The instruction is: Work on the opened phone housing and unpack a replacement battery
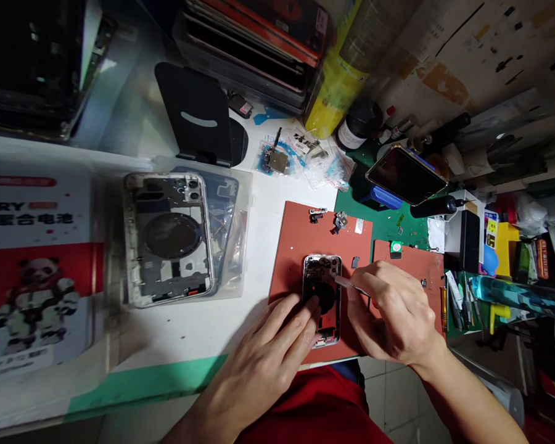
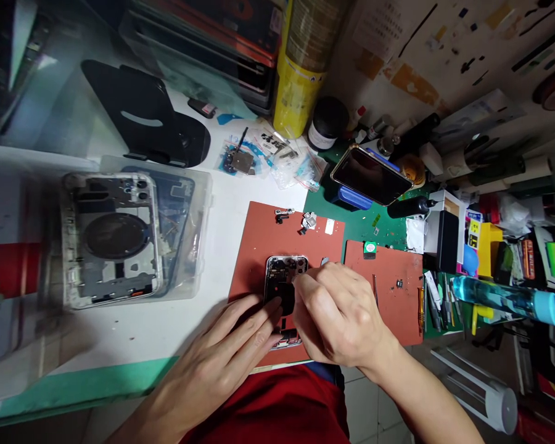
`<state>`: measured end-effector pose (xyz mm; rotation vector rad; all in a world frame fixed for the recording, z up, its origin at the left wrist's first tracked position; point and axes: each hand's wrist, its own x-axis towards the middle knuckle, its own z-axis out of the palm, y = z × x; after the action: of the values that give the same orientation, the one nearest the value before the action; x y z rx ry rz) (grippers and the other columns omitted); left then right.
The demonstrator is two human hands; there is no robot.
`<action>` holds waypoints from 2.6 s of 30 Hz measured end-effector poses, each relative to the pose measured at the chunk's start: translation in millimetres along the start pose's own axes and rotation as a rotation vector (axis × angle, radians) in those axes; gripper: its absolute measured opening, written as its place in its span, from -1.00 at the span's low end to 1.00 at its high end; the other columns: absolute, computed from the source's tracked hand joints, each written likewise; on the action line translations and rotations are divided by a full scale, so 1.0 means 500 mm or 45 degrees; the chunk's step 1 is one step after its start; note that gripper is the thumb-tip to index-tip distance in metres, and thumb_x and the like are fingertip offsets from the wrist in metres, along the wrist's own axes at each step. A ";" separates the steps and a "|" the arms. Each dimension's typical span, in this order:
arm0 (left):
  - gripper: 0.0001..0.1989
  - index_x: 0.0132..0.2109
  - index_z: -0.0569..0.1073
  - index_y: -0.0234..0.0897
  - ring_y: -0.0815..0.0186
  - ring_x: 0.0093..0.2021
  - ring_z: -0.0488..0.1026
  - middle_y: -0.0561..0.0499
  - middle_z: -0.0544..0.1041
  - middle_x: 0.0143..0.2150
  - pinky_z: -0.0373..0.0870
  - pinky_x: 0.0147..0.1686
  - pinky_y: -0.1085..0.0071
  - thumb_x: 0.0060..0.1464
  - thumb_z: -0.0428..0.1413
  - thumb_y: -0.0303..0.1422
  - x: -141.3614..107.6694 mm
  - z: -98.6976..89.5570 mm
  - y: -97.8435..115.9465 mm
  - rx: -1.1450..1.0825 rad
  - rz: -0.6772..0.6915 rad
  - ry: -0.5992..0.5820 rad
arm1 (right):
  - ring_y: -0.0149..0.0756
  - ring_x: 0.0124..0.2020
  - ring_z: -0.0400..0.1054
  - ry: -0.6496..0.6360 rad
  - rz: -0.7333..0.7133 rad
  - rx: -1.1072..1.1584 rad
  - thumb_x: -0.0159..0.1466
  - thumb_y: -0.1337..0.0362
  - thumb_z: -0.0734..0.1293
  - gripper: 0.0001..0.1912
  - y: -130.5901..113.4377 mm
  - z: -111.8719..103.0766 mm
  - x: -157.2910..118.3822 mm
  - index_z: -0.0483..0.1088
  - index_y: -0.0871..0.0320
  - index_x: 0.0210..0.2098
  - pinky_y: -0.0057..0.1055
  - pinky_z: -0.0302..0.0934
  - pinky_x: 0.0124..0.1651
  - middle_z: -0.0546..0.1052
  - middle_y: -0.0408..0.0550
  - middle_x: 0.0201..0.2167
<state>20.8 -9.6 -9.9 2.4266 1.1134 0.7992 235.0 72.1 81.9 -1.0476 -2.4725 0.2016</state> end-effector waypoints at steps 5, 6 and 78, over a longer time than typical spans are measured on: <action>-0.70 0.17 0.60 -0.42 -0.09 0.25 0.49 -0.16 0.64 0.23 0.47 0.22 -0.01 0.33 0.23 -0.50 -0.001 0.001 -0.001 0.015 0.009 0.032 | -0.36 -0.50 0.22 0.019 -0.004 -0.037 0.42 0.50 0.35 -0.81 0.003 0.002 0.000 0.38 0.21 0.00 -0.33 0.12 -0.46 0.42 -0.18 -0.49; -0.71 0.16 0.60 -0.42 -0.08 0.25 0.49 -0.16 0.65 0.22 0.47 0.23 -0.01 0.33 0.23 -0.50 -0.001 0.000 -0.001 0.019 0.012 0.031 | -0.34 -0.47 0.26 0.009 0.002 -0.028 0.42 0.49 0.34 -0.80 0.004 0.003 -0.001 0.38 0.21 0.01 -0.33 0.17 -0.44 0.45 -0.15 -0.46; -0.66 0.21 0.58 -0.43 -0.10 0.25 0.47 -0.14 0.65 0.22 0.45 0.20 -0.02 0.33 0.25 -0.50 0.000 0.005 0.000 0.003 -0.001 0.043 | -0.38 -0.51 0.26 0.041 0.017 -0.050 0.38 0.56 0.41 -0.73 0.003 0.010 0.000 0.42 0.25 0.04 -0.33 0.17 -0.44 0.48 -0.19 -0.50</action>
<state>22.2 -9.6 -11.8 2.4231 1.1279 0.8423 233.4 73.4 77.1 -1.0752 -2.4507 0.1397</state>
